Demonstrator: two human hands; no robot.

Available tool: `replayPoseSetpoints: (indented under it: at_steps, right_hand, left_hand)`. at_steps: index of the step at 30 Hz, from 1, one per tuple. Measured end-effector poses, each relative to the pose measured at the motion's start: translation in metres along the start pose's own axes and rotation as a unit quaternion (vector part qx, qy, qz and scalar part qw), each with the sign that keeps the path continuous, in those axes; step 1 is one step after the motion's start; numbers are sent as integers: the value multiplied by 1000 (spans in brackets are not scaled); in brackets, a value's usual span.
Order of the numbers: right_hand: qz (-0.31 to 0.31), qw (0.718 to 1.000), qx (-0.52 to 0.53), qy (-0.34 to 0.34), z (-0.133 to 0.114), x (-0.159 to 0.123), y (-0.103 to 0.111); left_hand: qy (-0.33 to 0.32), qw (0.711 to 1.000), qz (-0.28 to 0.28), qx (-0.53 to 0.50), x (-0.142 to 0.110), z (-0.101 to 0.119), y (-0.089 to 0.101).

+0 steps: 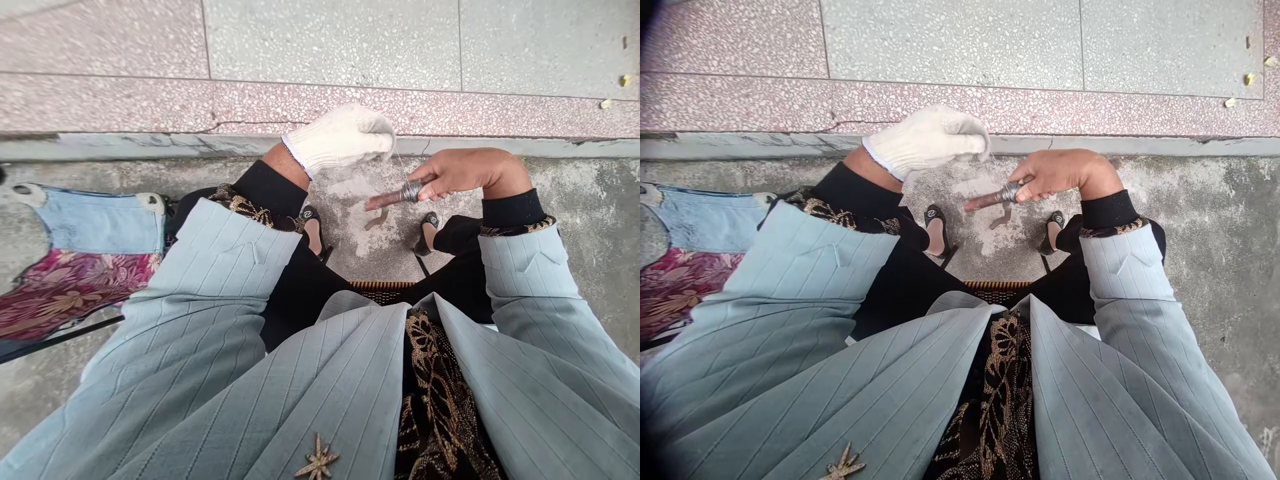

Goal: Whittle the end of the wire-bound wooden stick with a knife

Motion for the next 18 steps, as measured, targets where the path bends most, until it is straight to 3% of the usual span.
replayPoseSetpoints:
  at_steps: [2, 4, 6, 7, 9, 12, 18]
  right_hand:
    - [64, 996, 50, 23, -4, -8, 2]
    - [174, 976, 124, 47, -7, -15, 5]
    - [290, 933, 201, 66, -8, -20, 9]
    - [339, 910, 228, 68, -8, -22, 10]
    - [401, 878, 256, 54, -7, -22, 13]
    - [436, 869, 235, 4, -2, -17, 16]
    - [429, 892, 128, -57, 7, -2, 15]
  left_hand:
    - [5, 999, 25, 25, 3, -1, 1]
    - [24, 998, 63, 20, 8, -4, -1]
    - [-1, 998, 62, -18, 14, -8, -8]
    - [5, 995, 88, -36, 16, -10, -11]
    - [-13, 997, 51, -52, 19, -11, -22]
    - [-29, 999, 12, -16, 18, -6, -31]
    - [-56, 998, -11, 37, 13, 3, -33]
Point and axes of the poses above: each hand's wrist, its own x-axis towards the middle knuckle, its own y-axis out of the back of the hand, z = x × y, the point moved 2 cm from there along x, towards the middle knuckle, and after that the axes turned 5 degrees about -x, right-handed, at the moved point
